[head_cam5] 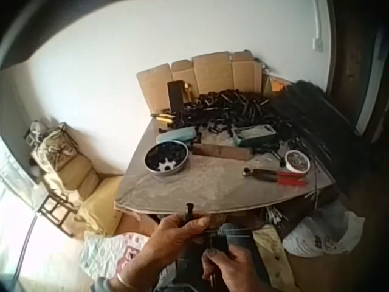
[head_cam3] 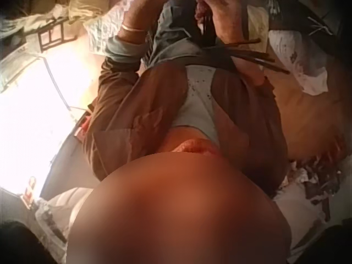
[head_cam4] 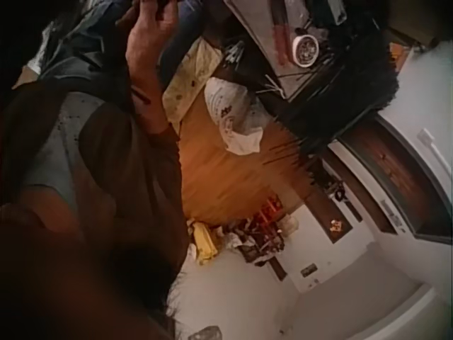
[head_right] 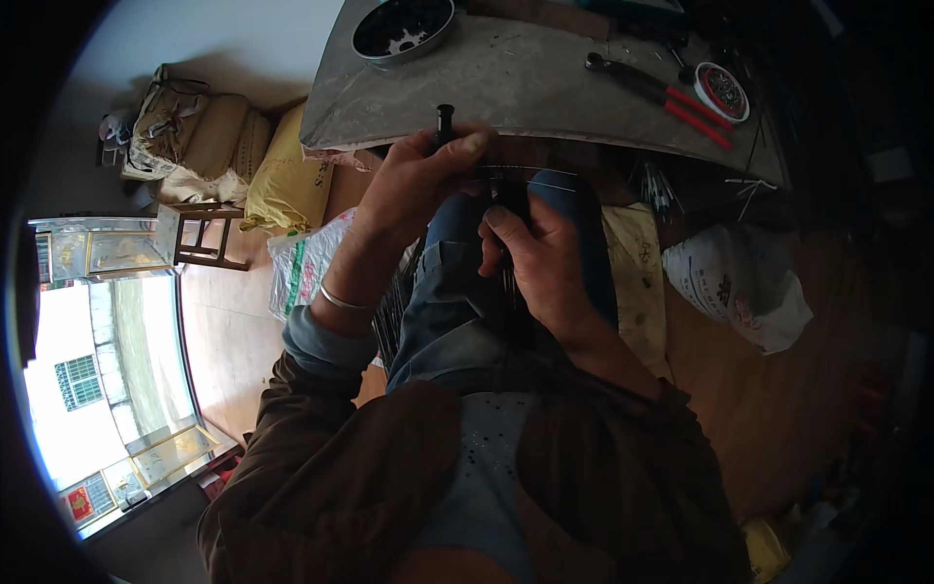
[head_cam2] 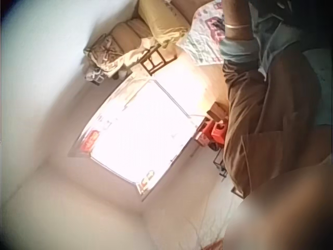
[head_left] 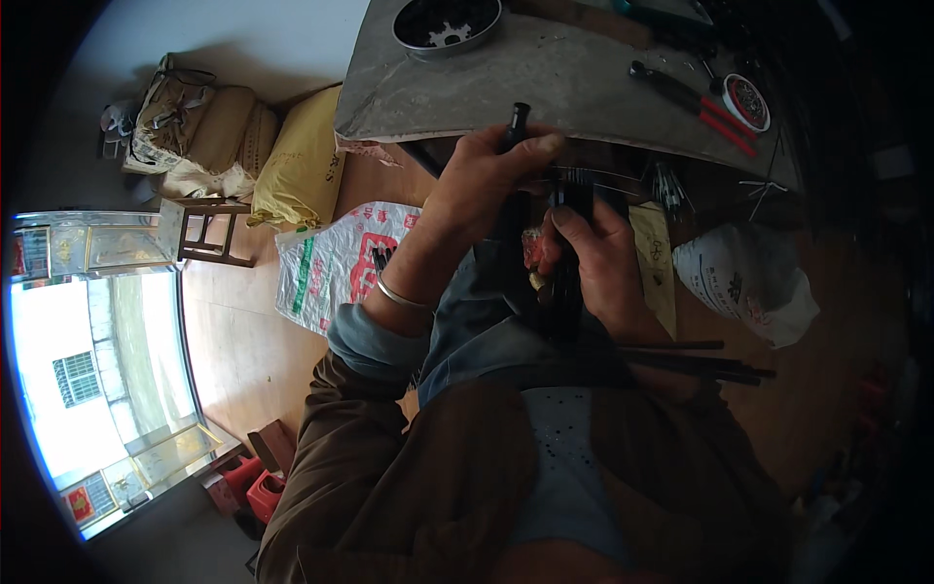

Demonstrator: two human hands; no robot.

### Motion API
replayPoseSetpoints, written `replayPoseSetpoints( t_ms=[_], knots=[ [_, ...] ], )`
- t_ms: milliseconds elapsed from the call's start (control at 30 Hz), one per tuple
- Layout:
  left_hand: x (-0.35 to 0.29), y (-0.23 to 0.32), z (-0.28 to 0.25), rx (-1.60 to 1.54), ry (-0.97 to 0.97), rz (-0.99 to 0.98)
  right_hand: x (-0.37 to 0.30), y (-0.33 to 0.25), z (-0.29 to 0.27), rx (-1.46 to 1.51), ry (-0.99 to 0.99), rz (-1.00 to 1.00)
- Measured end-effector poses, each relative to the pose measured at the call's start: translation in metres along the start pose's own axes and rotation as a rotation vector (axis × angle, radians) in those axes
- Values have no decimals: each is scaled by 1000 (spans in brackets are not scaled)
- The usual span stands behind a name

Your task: The recorder is assembling umbrella ribs by inserting thin metal rods into plastic connectors and using wire cutters to secure them.

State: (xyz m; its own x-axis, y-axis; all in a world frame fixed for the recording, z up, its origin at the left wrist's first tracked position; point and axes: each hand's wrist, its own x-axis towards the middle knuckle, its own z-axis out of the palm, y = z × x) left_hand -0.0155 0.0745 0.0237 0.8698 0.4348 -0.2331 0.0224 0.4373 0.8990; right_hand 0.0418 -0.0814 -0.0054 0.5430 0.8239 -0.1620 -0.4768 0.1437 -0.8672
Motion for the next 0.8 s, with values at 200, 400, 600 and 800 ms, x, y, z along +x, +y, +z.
replayPoseSetpoints(
  t_ms=[200,400,600,800],
  knots=[
    [2,-8,-2,29,-33,39,-1,-3,4,-31,23,-13],
    [-2,-6,6,-43,76,43,2,0,0,-25,6,-9],
    [2,-9,4,-5,55,12,-2,0,2,-54,48,-35],
    [-7,-15,-2,7,107,24,0,0,-3,-38,84,-3]
  ],
)
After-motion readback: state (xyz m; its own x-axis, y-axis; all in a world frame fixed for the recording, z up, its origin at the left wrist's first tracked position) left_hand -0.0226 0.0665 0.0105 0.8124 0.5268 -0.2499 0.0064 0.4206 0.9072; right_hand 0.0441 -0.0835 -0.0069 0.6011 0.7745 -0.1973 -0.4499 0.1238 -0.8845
